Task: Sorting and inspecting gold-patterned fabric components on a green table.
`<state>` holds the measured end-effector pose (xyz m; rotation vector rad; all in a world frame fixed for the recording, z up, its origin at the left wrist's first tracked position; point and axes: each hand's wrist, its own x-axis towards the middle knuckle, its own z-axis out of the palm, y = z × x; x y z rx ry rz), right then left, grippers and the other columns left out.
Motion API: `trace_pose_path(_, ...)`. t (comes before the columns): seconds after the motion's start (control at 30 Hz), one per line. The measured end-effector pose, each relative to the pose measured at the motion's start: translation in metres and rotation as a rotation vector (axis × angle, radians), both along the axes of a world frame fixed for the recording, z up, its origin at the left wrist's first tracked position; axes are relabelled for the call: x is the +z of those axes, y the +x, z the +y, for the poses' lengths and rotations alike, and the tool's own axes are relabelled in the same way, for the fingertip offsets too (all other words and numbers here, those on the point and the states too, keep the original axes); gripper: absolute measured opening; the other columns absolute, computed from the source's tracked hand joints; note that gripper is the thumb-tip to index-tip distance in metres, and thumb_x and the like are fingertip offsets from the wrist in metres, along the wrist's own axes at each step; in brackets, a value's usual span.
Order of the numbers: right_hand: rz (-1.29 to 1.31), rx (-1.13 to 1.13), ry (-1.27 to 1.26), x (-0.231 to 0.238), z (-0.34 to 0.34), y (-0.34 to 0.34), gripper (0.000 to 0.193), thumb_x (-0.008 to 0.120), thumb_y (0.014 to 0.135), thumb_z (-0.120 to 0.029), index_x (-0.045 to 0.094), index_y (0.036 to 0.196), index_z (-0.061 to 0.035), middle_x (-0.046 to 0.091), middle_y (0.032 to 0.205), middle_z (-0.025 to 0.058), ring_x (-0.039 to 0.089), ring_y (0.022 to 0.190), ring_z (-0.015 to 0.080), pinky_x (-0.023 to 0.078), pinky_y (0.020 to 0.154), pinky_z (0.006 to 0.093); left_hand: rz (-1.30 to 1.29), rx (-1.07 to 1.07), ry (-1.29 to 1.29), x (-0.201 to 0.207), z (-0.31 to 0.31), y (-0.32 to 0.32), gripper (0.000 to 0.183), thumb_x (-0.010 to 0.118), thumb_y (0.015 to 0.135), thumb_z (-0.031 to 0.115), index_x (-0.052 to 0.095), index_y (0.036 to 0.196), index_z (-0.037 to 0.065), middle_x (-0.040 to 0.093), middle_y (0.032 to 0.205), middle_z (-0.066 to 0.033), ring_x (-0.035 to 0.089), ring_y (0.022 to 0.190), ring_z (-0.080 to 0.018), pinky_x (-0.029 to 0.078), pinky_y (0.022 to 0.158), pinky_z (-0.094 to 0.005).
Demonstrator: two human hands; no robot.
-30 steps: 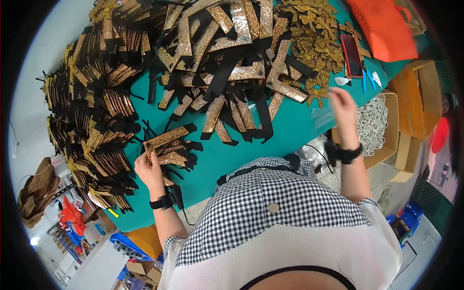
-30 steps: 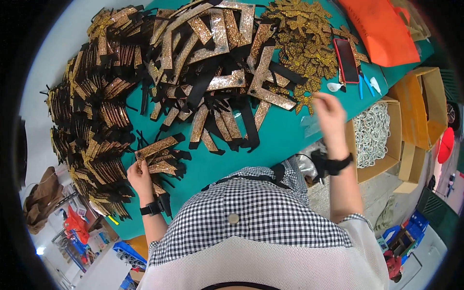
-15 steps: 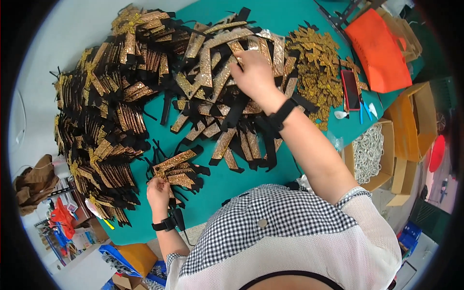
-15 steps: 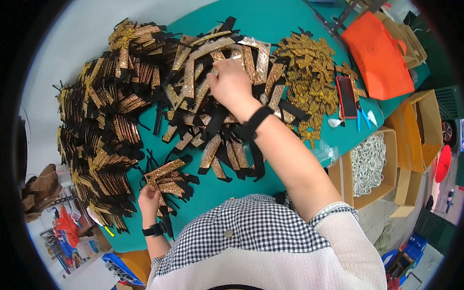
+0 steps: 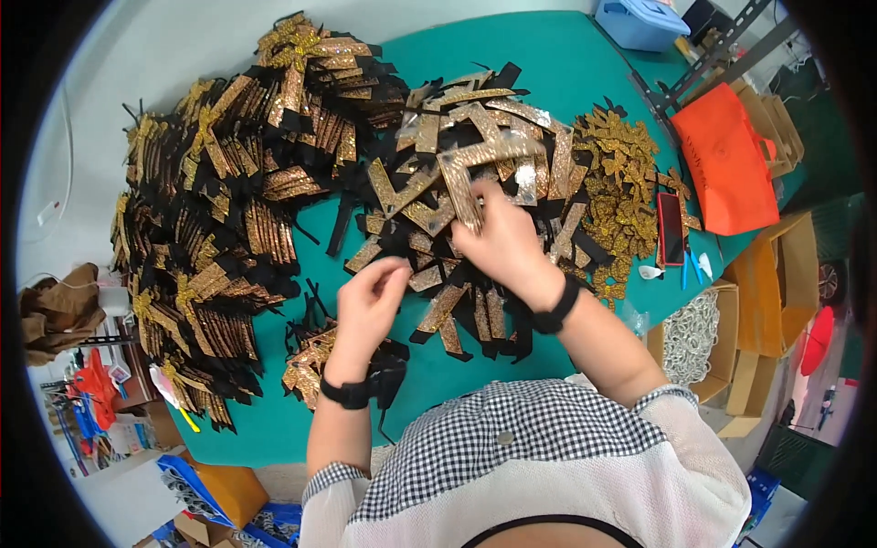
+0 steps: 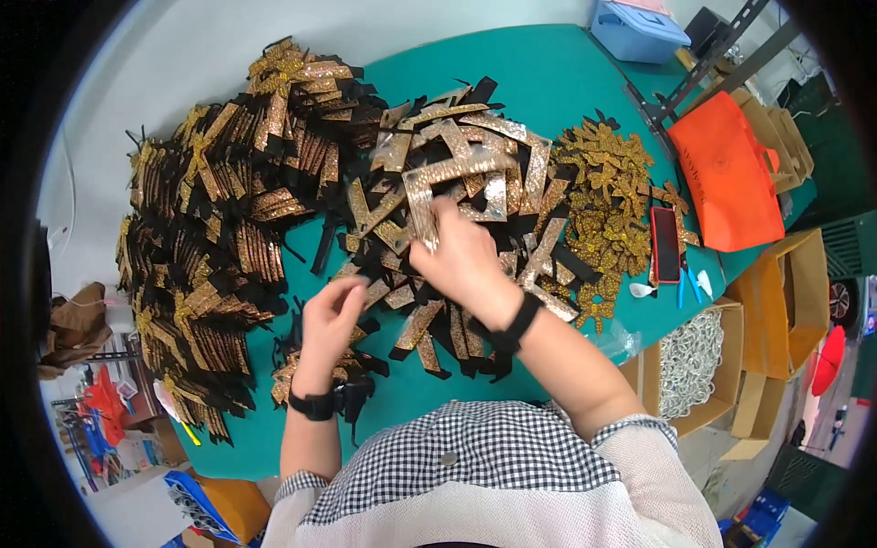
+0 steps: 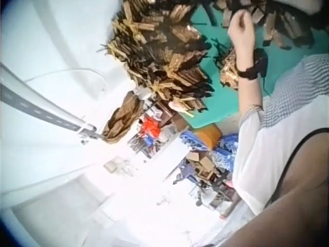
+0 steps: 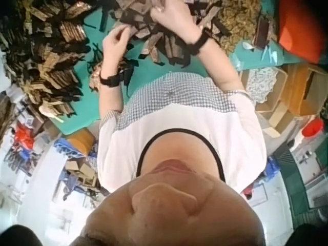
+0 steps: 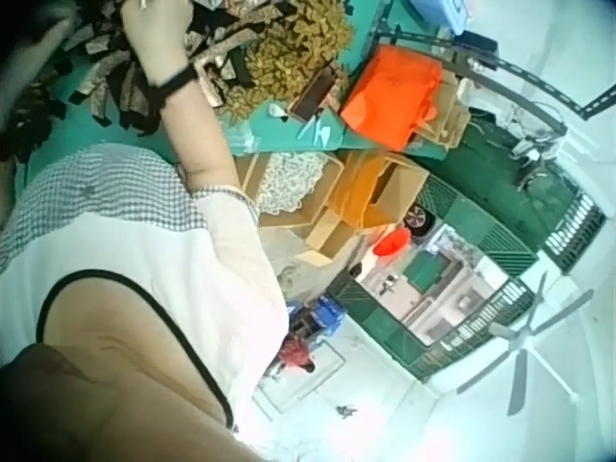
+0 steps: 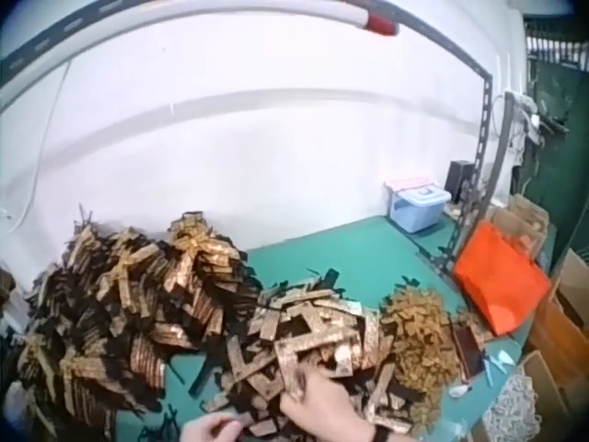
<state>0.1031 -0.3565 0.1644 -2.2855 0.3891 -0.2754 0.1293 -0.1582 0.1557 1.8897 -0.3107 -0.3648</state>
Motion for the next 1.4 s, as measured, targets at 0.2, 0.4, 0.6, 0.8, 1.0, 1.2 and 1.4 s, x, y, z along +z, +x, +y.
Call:
trace_pose_path(0.2, -0.242, 0.276, 0.086, -0.015, 0.021, -0.091, 0.053, 0.070, 0.070, -0.024, 0.046, 0.112, -0.0029, 0.058, 0.088, 0.0156, 0.058, 0.075, 0.0314, 0.047, 0.066, 0.0378, 0.570, -0.052, -0.539, -0.010, -0.071, -0.019, 0.022, 0.052, 0.088, 0.018, 0.049, 0.102, 0.001, 0.059, 0.090, -0.0068, 0.057, 0.076, -0.0105, 0.047, 0.063, -0.0232)
trace_pose_path(0.4, -0.462, 0.063, -0.160, -0.001, 0.005, -0.100, 0.032, 0.070, 0.065, -0.015, 0.061, 0.094, -0.0056, 0.056, 0.094, 0.0084, 0.053, 0.076, 0.0239, 0.043, 0.065, 0.0339, 0.462, -0.290, -0.341, -0.009, -0.061, -0.043, 0.015, 0.051, 0.088, 0.013, 0.052, 0.097, 0.001, 0.057, 0.074, -0.0022, 0.055, 0.060, -0.0065, 0.045, 0.052, -0.0194)
trace_pose_path(0.6, -0.523, 0.133, -0.126, -0.009, 0.004, -0.101, 0.024, 0.070, 0.064, -0.005, 0.064, 0.088, -0.0037, 0.061, 0.083, 0.0061, 0.055, 0.070, 0.0210, 0.044, 0.059, 0.0287, 0.541, -0.375, -0.285, -0.013, -0.050, -0.065, 0.013, 0.049, 0.089, 0.013, 0.050, 0.094, 0.001, 0.057, 0.070, -0.0042, 0.056, 0.052, -0.0104, 0.044, 0.047, -0.0206)
trace_pose_path(0.8, -0.577, 0.134, -0.145, -0.027, 0.014, -0.111, 0.018, 0.065, 0.062, -0.002, 0.062, 0.080, -0.0032, 0.058, 0.081, 0.0064, 0.055, 0.068, 0.0215, 0.046, 0.058, 0.0294, 0.803, -0.255, -0.412, -0.017, -0.045, -0.083, 0.019, 0.049, 0.088, 0.017, 0.048, 0.099, 0.001, 0.052, 0.067, -0.0038, 0.055, 0.049, -0.0125, 0.043, 0.042, -0.0214)
trace_pose_path(1.0, -0.343, 0.498, 0.007, -0.041, 0.010, -0.154, 0.007, 0.063, 0.072, -0.005, 0.060, 0.078, -0.0050, 0.058, 0.082, 0.0077, 0.056, 0.075, 0.0244, 0.047, 0.066, 0.0331, 0.581, 0.003, -0.234, -0.026, -0.031, -0.073, 0.038, 0.048, 0.090, 0.034, 0.055, 0.090, -0.003, 0.052, 0.054, -0.0030, 0.055, 0.049, -0.0130, 0.046, 0.048, -0.0254)
trace_pose_path(1.2, 0.075, -0.286, 0.663, -0.089, -0.088, -0.248, 0.005, 0.059, 0.082, -0.008, 0.055, 0.086, -0.0063, 0.051, 0.076, -0.0041, 0.045, 0.066, 0.0041, 0.037, 0.058, 0.0175, 0.432, 0.062, -0.072, -0.048, 0.051, -0.079, 0.024, 0.054, 0.088, 0.025, 0.053, 0.096, 0.002, 0.054, 0.071, -0.0010, 0.050, 0.061, -0.0074, 0.042, 0.055, -0.0209)
trace_pose_path(1.4, 0.167, -0.749, 0.473, -0.164, -0.175, -0.332, 0.013, 0.065, 0.078, -0.016, 0.058, 0.081, -0.0059, 0.052, 0.069, -0.0038, 0.045, 0.061, 0.0051, 0.035, 0.055, 0.0189, -0.146, 0.638, 0.479, -0.096, 0.146, -0.078, 0.025, 0.067, 0.077, 0.018, 0.051, 0.086, 0.001, 0.054, 0.071, -0.0049, 0.052, 0.068, -0.0118, 0.045, 0.062, -0.0261)
